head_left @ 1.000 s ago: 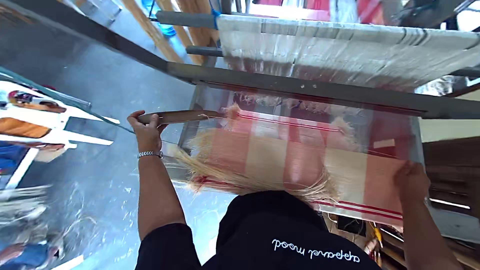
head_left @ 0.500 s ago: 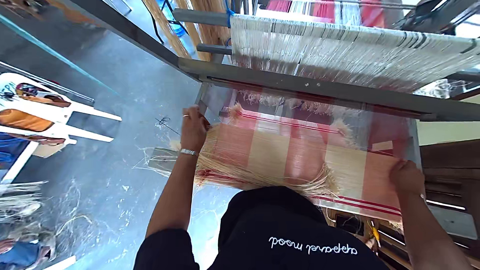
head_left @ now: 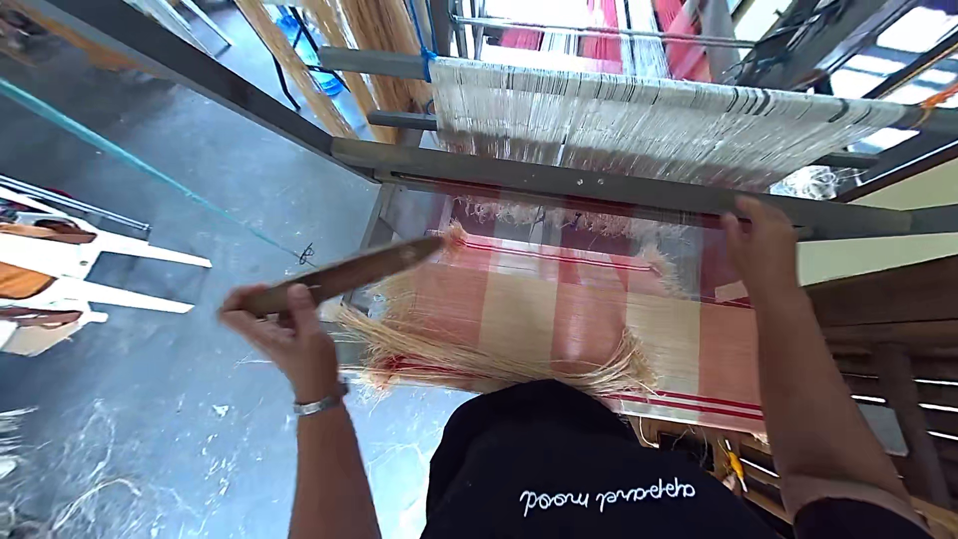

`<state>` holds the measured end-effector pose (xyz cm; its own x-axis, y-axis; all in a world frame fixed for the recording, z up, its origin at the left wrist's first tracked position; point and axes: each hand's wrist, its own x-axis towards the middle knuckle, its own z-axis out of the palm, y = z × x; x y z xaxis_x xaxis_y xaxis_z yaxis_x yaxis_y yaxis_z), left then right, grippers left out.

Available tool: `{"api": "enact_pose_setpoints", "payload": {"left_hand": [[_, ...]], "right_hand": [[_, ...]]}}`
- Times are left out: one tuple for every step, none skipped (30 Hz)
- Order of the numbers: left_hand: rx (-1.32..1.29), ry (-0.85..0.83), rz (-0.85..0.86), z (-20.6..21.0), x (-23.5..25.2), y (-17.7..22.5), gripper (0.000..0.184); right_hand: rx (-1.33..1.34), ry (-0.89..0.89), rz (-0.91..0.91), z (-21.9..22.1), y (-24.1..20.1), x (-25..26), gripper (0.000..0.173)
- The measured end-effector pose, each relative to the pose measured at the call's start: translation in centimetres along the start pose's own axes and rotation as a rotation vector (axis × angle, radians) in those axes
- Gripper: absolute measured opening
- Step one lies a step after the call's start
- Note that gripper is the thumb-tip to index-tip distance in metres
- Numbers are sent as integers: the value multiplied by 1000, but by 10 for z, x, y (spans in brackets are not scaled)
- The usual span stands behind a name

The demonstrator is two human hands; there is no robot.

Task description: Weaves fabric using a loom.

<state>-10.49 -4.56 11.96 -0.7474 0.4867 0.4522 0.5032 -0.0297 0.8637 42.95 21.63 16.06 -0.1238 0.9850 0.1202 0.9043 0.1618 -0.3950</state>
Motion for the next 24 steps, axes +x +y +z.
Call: {"api": "enact_pose_setpoints", "payload": {"left_hand": [[-88, -85, -90, 11, -18, -5, 59], [-152, -182, -177, 26, -38, -10, 59], [-205, -284, -256, 41, -61, -14, 58], [-263, -382, -320, 56, -83, -18, 58], [-297, -461, -352, 69, -103, -22, 58], [-286, -524, -340, 80, -120, -28, 56], [-212, -563, -276, 86, -134, -37, 53], [-76, -570, -182, 90, -144, -47, 48], [71, -565, -87, 92, -151, -55, 46], [198, -547, -1, 93, -158, -63, 46], [295, -524, 71, 95, -164, -71, 45], [366, -499, 133, 97, -168, -79, 45], [425, -480, 184, 98, -172, -85, 45], [476, -474, 217, 99, -175, -87, 45], [517, -482, 231, 99, -176, -86, 46], [549, -495, 232, 100, -176, -84, 47], [568, -502, 229, 100, -176, -83, 48], [578, -503, 229, 101, -176, -83, 48], [582, -508, 228, 102, -178, -84, 49], [589, -515, 226, 103, -179, -86, 49], [600, -523, 230, 103, -179, -87, 50], [611, -524, 237, 104, -178, -88, 50], [617, -524, 242, 104, -178, -89, 50], [618, -531, 241, 104, -177, -89, 51]], "right_hand": [[34, 42, -127, 12, -28, 18, 49], [48, 58, -222, 29, -51, 37, 49], [30, 49, -282, 51, -68, 55, 50], [-12, 41, -306, 75, -79, 71, 53], [-65, 55, -300, 99, -85, 82, 58], [-113, 108, -270, 121, -88, 88, 63], [-139, 162, -234, 133, -90, 89, 66], [-144, 176, -200, 137, -92, 86, 68], [-143, 165, -183, 137, -93, 80, 69], [-144, 144, -179, 136, -92, 69, 70], [-152, 124, -174, 135, -89, 55, 71], [-161, 106, -169, 135, -87, 38, 71], [-177, 91, -158, 136, -88, 18, 71], [-192, 83, -146, 137, -89, -6, 71], [-211, 88, -129, 139, -90, -30, 69], [-228, 108, -117, 142, -91, -51, 65], [-238, 135, -117, 144, -91, -67, 62], [-238, 131, -125, 145, -90, -74, 61], [-235, 116, -125, 144, -88, -73, 63], [-239, 117, -126, 144, -87, -67, 64], [-245, 114, -116, 145, -87, -61, 64], [-250, 111, -102, 145, -89, -55, 65], [-248, 106, -96, 144, -90, -52, 64], [-241, 104, -96, 143, -91, -51, 64]]}}
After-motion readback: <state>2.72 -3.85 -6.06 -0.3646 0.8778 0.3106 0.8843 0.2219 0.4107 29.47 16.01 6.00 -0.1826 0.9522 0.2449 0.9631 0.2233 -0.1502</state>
